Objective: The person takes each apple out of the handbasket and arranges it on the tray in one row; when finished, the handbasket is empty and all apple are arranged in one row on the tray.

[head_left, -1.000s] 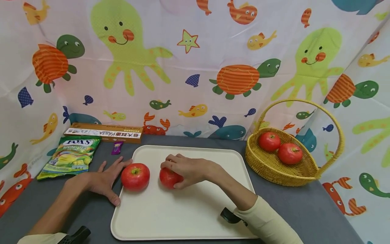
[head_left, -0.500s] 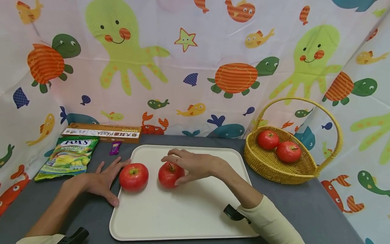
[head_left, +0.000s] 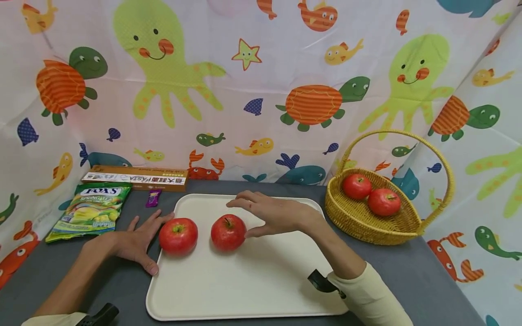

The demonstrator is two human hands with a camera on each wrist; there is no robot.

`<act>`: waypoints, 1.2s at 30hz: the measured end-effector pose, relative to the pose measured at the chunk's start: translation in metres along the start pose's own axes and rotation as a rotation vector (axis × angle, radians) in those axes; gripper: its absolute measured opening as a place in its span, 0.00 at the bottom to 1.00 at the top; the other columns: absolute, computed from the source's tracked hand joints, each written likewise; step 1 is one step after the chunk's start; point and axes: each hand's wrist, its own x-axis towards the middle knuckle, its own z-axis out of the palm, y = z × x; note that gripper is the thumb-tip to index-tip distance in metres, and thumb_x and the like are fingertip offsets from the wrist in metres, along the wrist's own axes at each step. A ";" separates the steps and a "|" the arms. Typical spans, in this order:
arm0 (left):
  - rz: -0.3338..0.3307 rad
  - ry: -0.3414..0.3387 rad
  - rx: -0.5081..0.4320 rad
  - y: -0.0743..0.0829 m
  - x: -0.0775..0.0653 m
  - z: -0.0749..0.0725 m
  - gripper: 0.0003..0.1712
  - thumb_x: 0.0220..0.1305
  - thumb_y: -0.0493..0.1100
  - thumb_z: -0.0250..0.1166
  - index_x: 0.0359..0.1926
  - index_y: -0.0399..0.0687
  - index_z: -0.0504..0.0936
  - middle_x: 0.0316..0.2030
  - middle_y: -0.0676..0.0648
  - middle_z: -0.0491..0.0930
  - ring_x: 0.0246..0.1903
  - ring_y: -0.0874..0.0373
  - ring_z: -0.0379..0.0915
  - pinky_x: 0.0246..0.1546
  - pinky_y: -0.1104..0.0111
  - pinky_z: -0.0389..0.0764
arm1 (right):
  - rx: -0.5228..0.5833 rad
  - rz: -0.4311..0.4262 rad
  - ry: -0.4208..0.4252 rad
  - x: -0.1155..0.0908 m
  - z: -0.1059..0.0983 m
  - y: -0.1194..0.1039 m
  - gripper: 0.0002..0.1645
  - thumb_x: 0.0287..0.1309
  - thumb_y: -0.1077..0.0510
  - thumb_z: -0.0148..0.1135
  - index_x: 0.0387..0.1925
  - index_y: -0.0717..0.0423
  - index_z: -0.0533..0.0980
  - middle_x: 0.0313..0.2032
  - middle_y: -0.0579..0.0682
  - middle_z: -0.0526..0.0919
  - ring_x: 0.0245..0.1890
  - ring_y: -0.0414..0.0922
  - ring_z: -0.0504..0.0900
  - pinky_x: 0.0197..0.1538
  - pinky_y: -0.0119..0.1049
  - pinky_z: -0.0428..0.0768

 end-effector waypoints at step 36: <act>0.004 -0.001 0.000 -0.001 -0.001 0.000 0.84 0.36 0.70 0.82 0.82 0.49 0.39 0.80 0.25 0.36 0.78 0.22 0.18 0.65 0.20 0.16 | 0.020 0.261 0.156 -0.125 -0.067 0.054 0.44 0.68 0.44 0.69 0.78 0.48 0.62 0.75 0.52 0.66 0.64 0.50 0.79 0.66 0.53 0.83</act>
